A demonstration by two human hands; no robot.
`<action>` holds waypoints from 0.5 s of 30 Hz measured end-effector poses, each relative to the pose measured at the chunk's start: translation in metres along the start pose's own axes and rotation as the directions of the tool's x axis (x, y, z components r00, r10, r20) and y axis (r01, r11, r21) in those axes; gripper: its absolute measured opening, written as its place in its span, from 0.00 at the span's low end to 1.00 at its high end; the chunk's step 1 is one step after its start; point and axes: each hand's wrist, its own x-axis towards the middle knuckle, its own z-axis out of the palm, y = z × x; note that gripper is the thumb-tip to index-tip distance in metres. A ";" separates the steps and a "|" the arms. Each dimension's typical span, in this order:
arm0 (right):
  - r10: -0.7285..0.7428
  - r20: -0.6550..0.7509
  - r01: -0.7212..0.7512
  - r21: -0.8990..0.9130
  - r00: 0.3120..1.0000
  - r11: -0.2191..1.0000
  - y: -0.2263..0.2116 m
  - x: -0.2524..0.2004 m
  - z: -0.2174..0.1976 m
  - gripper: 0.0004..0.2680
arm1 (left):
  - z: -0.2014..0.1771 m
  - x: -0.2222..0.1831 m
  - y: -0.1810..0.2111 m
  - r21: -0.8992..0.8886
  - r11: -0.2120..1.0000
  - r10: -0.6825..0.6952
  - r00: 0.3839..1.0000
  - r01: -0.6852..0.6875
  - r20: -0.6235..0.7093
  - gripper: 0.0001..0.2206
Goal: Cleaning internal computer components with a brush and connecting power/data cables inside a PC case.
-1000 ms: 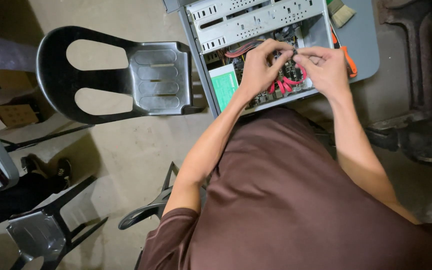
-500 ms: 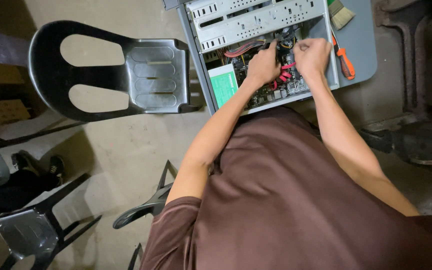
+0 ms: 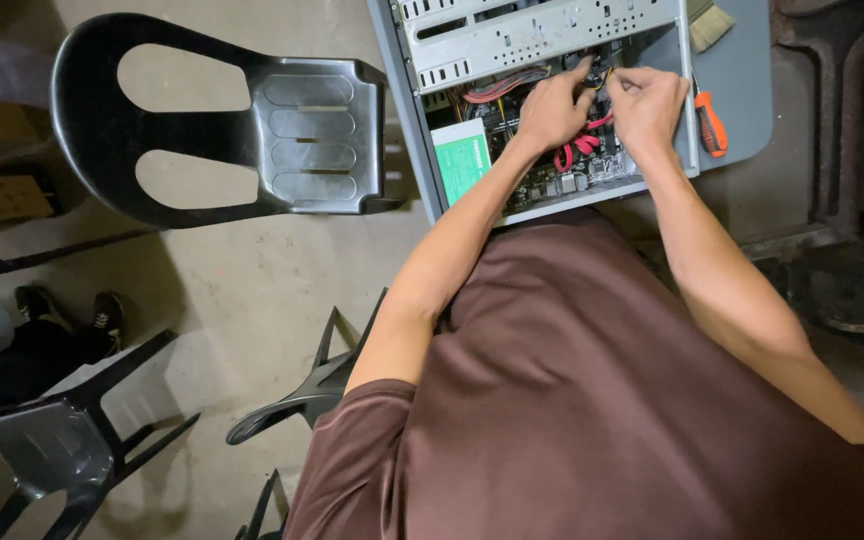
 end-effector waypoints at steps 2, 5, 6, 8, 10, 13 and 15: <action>-0.003 -0.044 0.003 0.002 0.999 1.000 0.001 -0.001 0.004 0.06 | -0.004 -0.006 0.011 -0.103 0.992 -0.081 0.996 0.078 -0.032 0.24; -0.007 -0.051 0.005 -0.027 0.999 1.000 0.005 -0.002 0.007 0.04 | -0.006 -0.011 0.017 -0.165 0.979 -0.137 0.986 0.120 -0.094 0.19; -0.010 -0.048 0.008 -0.027 0.999 1.000 0.002 -0.002 0.006 0.04 | -0.005 -0.011 0.018 -0.167 0.978 -0.139 0.986 0.121 -0.096 0.19; 0.024 -0.026 -0.022 0.055 0.999 0.998 -0.005 -0.002 0.005 0.05 | -0.004 -0.013 0.019 -0.167 0.975 -0.171 0.974 0.146 -0.150 0.20; 0.036 -0.029 -0.035 0.059 0.999 0.998 -0.001 -0.002 0.008 0.04 | 0.010 -0.009 0.010 -0.258 0.960 -0.146 0.979 0.106 -0.143 0.20; 0.025 -0.035 -0.023 0.051 0.999 0.998 0.006 -0.003 0.011 0.04 | -0.008 -0.020 0.031 -0.500 0.858 -0.178 0.981 0.118 -0.074 0.06; -0.005 -0.037 0.007 0.039 0.999 0.999 0.001 -0.003 0.009 0.05 | -0.016 -0.020 0.040 -0.638 0.751 -0.222 0.975 0.169 -0.004 0.22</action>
